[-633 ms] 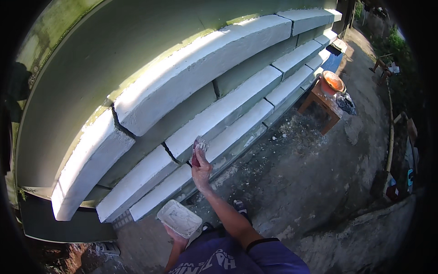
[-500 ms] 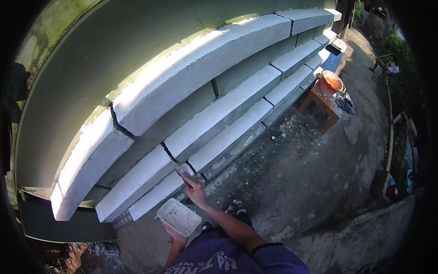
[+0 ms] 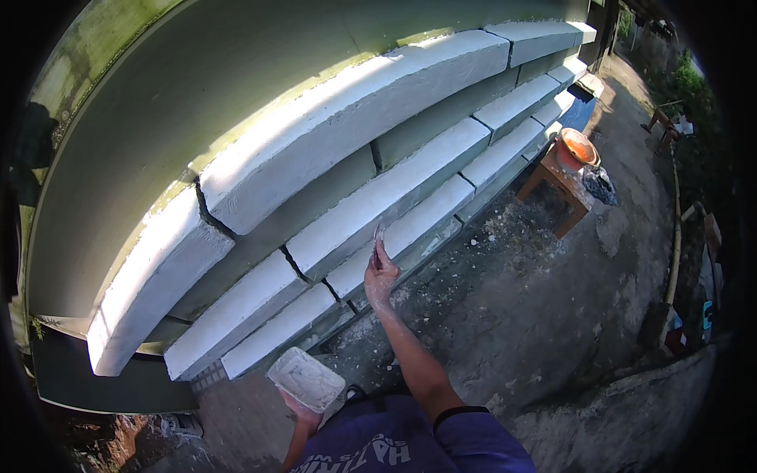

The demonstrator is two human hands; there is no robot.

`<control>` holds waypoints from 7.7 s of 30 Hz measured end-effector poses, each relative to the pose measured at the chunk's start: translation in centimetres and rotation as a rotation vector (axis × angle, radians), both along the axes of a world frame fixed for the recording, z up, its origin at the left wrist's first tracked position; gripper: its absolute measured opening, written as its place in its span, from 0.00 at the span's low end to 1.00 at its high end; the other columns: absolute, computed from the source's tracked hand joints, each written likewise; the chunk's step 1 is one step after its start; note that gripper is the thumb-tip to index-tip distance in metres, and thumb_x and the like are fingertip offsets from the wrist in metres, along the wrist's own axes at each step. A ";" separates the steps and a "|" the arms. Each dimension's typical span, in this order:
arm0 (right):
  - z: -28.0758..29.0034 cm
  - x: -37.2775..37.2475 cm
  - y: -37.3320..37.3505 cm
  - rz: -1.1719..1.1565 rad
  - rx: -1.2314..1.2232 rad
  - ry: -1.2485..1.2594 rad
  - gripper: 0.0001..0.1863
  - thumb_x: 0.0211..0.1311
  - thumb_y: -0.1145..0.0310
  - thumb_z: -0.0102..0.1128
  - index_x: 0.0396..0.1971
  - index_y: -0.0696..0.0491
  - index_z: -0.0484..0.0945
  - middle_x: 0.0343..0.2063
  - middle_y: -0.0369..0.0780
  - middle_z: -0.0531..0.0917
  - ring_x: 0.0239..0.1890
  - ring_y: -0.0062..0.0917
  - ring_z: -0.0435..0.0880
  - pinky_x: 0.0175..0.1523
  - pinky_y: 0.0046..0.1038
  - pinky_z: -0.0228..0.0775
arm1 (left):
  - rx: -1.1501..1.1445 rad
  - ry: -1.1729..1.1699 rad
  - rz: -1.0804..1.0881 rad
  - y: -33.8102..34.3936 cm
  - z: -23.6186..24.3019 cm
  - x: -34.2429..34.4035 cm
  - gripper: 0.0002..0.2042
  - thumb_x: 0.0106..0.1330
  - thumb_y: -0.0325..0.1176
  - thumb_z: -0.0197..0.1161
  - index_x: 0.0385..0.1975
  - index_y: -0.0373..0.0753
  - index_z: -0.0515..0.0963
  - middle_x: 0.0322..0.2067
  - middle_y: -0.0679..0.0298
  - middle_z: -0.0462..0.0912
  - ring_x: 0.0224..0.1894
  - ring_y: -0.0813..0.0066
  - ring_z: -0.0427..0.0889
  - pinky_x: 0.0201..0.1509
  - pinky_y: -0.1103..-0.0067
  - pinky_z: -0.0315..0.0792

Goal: Applying plaster or sealant to horizontal grooves in a wall structure using a scraper.

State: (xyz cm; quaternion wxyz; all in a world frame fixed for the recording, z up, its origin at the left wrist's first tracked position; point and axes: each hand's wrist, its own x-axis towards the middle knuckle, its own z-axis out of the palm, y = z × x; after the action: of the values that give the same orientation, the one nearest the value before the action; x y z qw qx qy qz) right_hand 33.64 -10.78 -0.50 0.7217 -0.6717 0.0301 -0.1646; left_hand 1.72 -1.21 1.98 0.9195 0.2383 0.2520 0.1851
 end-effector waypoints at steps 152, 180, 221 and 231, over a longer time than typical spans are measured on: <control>16.0 22.5 -17.7 0.556 -1.403 -0.826 0.18 0.54 0.73 0.55 0.47 0.53 0.77 0.47 0.43 0.80 0.50 0.32 0.80 0.53 0.34 0.73 | 0.001 -0.041 0.603 -27.4 2.1 19.7 0.40 0.63 0.71 0.32 0.67 0.48 0.57 0.64 0.61 0.63 0.62 0.54 0.67 0.63 0.56 0.65; 18.8 19.3 -19.7 1.053 -1.432 -0.689 0.23 0.59 0.76 0.46 0.55 0.47 0.73 0.50 0.40 0.79 0.49 0.38 0.79 0.51 0.40 0.70 | 0.044 -0.137 0.650 -30.6 -0.2 12.2 0.41 0.62 0.72 0.31 0.68 0.49 0.54 0.66 0.62 0.60 0.65 0.53 0.63 0.66 0.55 0.60; 17.9 27.6 -25.6 0.900 -1.443 -0.702 0.23 0.55 0.79 0.48 0.50 0.43 0.77 0.45 0.43 0.81 0.49 0.37 0.79 0.50 0.41 0.72 | 0.039 -0.144 0.703 -27.8 0.2 13.9 0.37 0.65 0.68 0.32 0.67 0.48 0.57 0.64 0.63 0.63 0.63 0.57 0.65 0.64 0.58 0.63; 14.7 25.5 -22.2 0.712 -1.369 -0.746 0.20 0.59 0.75 0.47 0.50 0.43 0.77 0.44 0.43 0.82 0.46 0.37 0.82 0.49 0.40 0.72 | 0.020 -0.146 0.690 -27.4 -0.1 14.5 0.37 0.65 0.69 0.33 0.67 0.50 0.58 0.64 0.64 0.63 0.63 0.56 0.65 0.64 0.57 0.63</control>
State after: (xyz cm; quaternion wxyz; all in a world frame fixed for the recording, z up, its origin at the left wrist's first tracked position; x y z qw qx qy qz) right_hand 59.16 -32.95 14.24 0.1284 -0.8308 -0.5281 -0.1203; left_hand 16.19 -28.62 1.89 0.8159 0.1343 0.2496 0.5040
